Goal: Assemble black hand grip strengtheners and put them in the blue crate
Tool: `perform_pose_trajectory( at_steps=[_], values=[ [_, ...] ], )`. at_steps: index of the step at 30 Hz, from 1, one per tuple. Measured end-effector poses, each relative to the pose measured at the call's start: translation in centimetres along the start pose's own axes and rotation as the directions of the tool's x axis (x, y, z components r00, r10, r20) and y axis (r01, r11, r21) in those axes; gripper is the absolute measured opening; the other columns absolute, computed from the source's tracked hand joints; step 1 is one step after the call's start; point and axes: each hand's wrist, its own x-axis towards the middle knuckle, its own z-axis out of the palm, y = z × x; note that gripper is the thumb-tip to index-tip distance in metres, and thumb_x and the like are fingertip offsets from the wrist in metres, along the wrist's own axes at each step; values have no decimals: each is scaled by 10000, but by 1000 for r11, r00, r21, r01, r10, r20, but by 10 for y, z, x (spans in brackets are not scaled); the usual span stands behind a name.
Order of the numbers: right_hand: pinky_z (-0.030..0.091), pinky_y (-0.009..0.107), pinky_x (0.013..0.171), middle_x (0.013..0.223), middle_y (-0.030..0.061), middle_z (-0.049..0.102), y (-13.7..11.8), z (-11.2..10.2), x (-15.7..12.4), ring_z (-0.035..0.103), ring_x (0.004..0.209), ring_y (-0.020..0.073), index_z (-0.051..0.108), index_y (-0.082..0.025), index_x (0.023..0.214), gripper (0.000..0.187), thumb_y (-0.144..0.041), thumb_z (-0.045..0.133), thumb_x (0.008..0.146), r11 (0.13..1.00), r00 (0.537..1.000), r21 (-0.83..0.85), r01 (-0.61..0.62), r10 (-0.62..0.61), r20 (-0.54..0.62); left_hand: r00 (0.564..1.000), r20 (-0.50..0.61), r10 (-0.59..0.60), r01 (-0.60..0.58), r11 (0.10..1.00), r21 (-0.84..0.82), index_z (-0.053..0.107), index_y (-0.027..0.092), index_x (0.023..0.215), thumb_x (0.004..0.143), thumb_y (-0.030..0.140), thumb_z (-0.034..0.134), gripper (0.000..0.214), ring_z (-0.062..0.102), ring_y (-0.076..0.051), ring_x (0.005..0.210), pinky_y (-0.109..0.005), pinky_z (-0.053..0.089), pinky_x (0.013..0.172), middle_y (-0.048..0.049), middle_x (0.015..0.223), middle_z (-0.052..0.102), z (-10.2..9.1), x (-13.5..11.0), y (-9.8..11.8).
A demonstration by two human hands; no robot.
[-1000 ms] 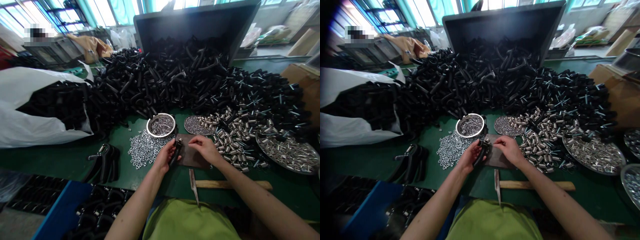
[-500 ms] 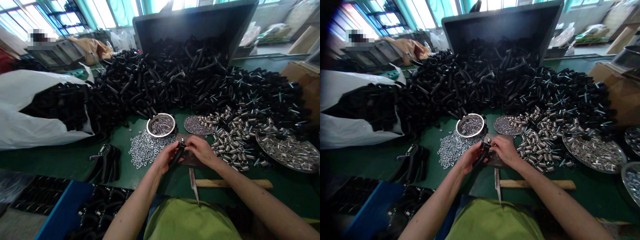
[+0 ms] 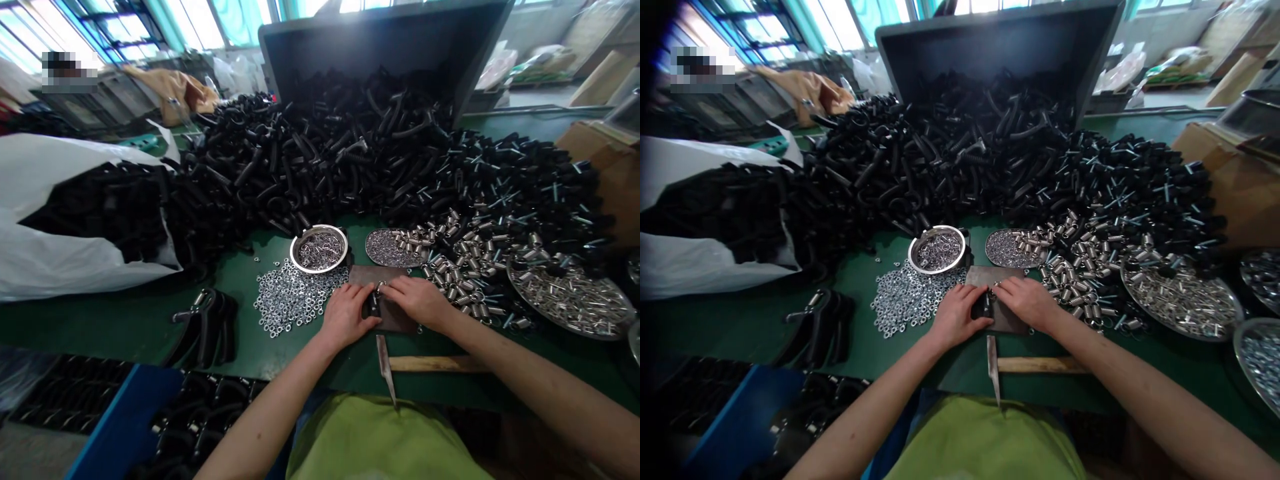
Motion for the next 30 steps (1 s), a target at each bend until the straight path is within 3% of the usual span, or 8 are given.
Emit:
perform_pose_trajectory(
  at_steps=[5,10,13,16,18,20,25,30],
  values=[
    [374,307,679,891,40,590,-46,-25,-60,518,850,211,589,-208,898,225,-381,652,768,940,947,229,-253,193,256,996,-45,-81,79,996,-28,556,186,1093,578,483,762,629,496,-256,997,-380,402,876,-68,1044,582,5,2,-4],
    [401,348,681,849,52,599,-74,-17,-96,543,779,214,566,-189,858,39,-181,558,821,904,901,201,-378,308,307,996,-33,-78,77,997,-25,576,202,1052,555,481,772,603,498,-251,984,-374,409,853,-53,1035,577,4,6,-5],
    [427,325,641,836,42,624,-68,-36,-88,580,728,196,552,-198,933,97,-207,472,877,875,915,313,-368,282,288,996,-33,-83,82,996,-29,583,207,1044,553,479,772,592,498,-248,986,-367,409,841,-51,1032,577,4,6,-4],
    [447,271,603,842,30,647,-57,-68,-66,610,704,161,512,-218,1065,193,-238,385,921,784,926,499,-369,358,122,995,-31,-90,89,996,-31,590,209,1041,551,478,773,588,501,-245,980,-363,409,835,-52,1032,577,4,6,-4],
    [454,257,589,841,42,650,-50,-77,-50,614,682,152,476,-212,1133,257,-242,306,943,712,848,577,-400,527,-62,995,-30,-100,99,995,-31,588,209,1055,539,484,777,614,500,-246,984,-367,407,845,-53,1042,573,4,6,-4],
    [462,271,595,858,64,659,-45,-72,-37,623,684,168,458,-195,1173,298,-257,278,944,686,766,567,-456,627,-142,994,-32,-107,106,994,-28,585,207,1070,530,489,780,640,499,-247,991,-369,406,853,-55,1056,568,4,5,-4],
    [460,284,581,832,43,698,-39,-51,-23,653,671,199,518,-230,1170,307,-273,342,922,748,824,352,-563,539,174,993,-25,-118,117,993,-22,591,206,1065,536,484,779,627,502,-244,990,-364,407,849,-51,1039,573,4,6,-3],
    [465,294,628,929,97,684,-39,-61,-21,650,761,203,450,-182,1247,364,-270,283,936,737,754,397,-548,640,-149,992,-17,-124,124,992,-21,589,207,1071,536,501,775,638,499,-246,1008,-365,398,869,-53,1062,567,4,6,-3]
  ],
)
